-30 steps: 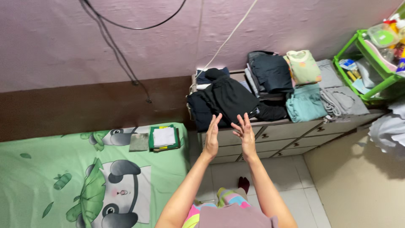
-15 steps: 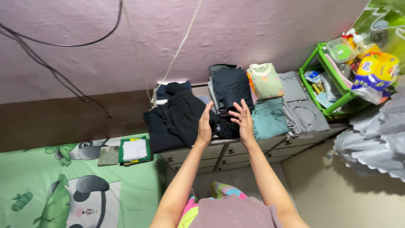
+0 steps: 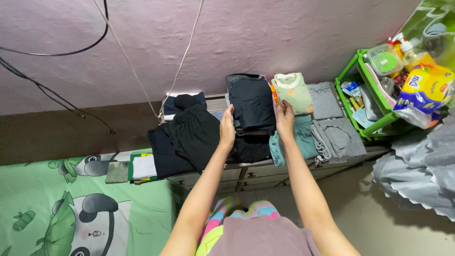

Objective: The person organizes folded clothes by picking them up from a dresser and placing them onto a bed.

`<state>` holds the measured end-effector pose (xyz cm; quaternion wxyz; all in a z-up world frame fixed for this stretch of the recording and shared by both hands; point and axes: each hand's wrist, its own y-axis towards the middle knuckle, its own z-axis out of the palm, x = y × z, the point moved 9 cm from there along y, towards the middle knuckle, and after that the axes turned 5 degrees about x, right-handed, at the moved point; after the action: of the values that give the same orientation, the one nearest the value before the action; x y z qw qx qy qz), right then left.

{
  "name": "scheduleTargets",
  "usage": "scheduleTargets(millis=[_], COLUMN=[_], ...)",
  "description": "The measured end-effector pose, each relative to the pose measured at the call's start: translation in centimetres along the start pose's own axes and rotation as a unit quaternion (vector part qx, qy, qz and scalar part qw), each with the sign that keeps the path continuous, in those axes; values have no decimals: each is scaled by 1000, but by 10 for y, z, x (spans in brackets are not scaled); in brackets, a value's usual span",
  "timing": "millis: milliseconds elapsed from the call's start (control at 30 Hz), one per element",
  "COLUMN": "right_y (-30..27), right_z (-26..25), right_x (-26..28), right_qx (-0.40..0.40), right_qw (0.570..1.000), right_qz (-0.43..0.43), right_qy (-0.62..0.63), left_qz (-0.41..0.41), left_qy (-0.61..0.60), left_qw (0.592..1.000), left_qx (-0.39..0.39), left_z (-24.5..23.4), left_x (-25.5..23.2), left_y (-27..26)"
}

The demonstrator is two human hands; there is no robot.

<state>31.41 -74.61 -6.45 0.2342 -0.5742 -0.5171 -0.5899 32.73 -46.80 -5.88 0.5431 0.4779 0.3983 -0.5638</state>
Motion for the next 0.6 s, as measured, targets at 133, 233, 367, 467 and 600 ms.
scheduleTargets(millis=[133,233,367,467,600], right_y=[18,27,29,31,39], right_z=[14,21,30,31,42], right_x=[-44,-38,-38,-38,-52], right_qx=[2,15,39,60,98], right_qw=[990,996,984,979,979], right_qz=[113,92,174,194,170], right_qy=[82,8,16,-8,-49], left_qz=[12,-15,-56,-62,-71], left_qy=[53,160,182,173,59], left_qw=[998,986,981,981,995], left_qx=[-13,-31,-42,-57,-42], left_z=[3,5,5,3,3], left_x=[-1,5,18,29,44], left_y=[22,38,46,52,68])
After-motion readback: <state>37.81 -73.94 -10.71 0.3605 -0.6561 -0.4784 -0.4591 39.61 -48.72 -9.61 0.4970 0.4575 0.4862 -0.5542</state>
